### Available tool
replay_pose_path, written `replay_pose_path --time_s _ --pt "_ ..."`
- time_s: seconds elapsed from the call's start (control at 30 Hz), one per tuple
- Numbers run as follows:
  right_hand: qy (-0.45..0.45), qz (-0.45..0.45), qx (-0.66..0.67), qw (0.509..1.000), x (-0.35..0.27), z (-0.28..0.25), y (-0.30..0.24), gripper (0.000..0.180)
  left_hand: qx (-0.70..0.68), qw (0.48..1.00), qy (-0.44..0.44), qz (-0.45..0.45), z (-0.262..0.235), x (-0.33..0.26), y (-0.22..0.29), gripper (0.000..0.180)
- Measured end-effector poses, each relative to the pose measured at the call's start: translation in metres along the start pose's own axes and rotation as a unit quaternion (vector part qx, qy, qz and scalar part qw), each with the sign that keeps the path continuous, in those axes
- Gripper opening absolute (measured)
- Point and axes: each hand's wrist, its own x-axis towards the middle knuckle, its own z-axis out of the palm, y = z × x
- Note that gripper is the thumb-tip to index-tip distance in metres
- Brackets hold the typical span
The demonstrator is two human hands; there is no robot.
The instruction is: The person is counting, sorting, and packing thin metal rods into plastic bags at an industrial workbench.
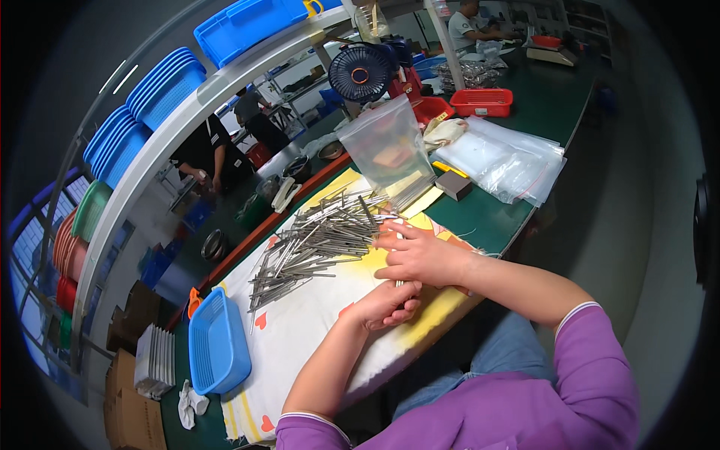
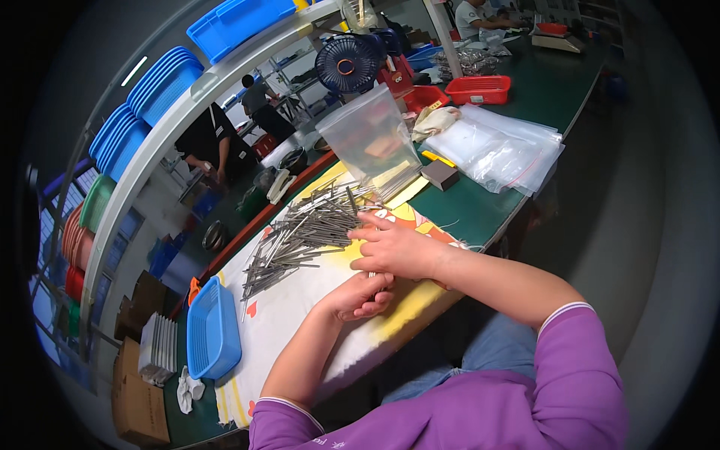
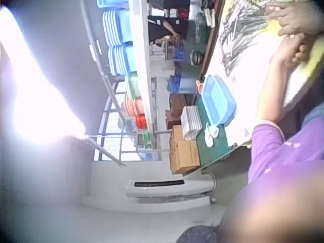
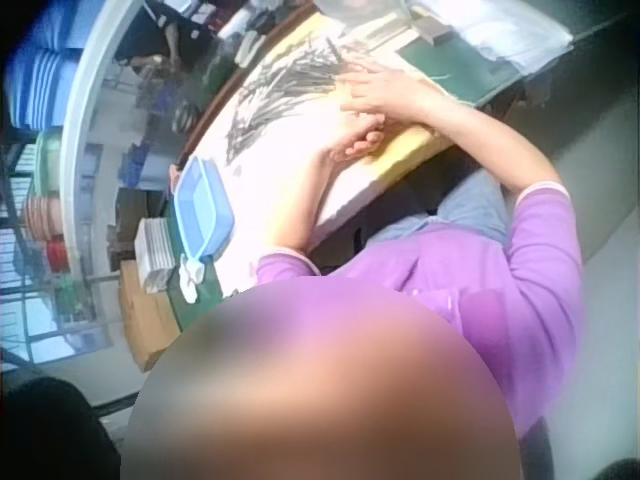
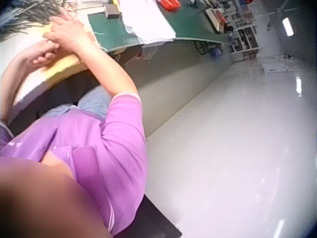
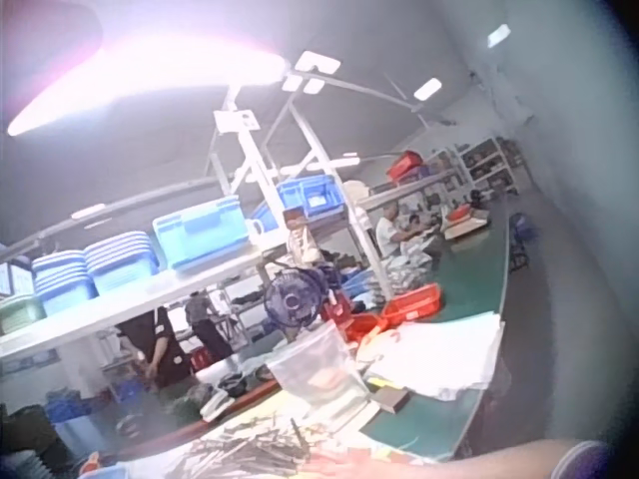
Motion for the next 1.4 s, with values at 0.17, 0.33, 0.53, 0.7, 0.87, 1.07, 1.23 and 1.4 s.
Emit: replay_pose_path --time_s 0.17,0.33,0.53,0.7,0.87,1.07,1.23,1.4 --pt "0.046 0.164 0.198 0.965 -0.012 0.011 0.008 0.013 -0.043 0.986 -0.109 0.119 -0.005 -0.018 0.009 0.085" --pt "0.146 0.428 0.638 0.623 -0.016 0.012 0.021 0.027 -0.026 0.923 0.117 0.366 -0.034 -0.014 0.016 0.041" --pt "0.100 0.452 0.655 0.597 -0.027 0.029 0.030 0.030 0.550 0.541 0.430 0.469 -0.027 0.012 0.120 0.052" --pt "0.102 0.436 0.670 0.592 -0.024 0.028 0.027 0.027 0.602 0.500 0.460 0.420 -0.059 0.042 0.181 0.053" --pt "0.100 0.426 0.672 0.598 -0.026 0.038 0.031 0.031 0.571 0.591 0.398 0.408 -0.073 0.042 0.192 0.034" --pt "0.095 0.425 0.669 0.602 -0.029 0.031 0.032 0.031 0.549 0.635 0.392 0.376 -0.054 0.029 0.173 0.026" --pt "0.131 0.426 0.682 0.581 -0.027 0.027 0.030 0.030 0.564 0.583 0.407 0.420 -0.030 0.029 0.161 0.035" --pt "0.153 0.419 0.695 0.563 -0.024 0.027 0.027 0.029 0.571 0.578 0.417 0.408 -0.032 0.024 0.156 0.032"
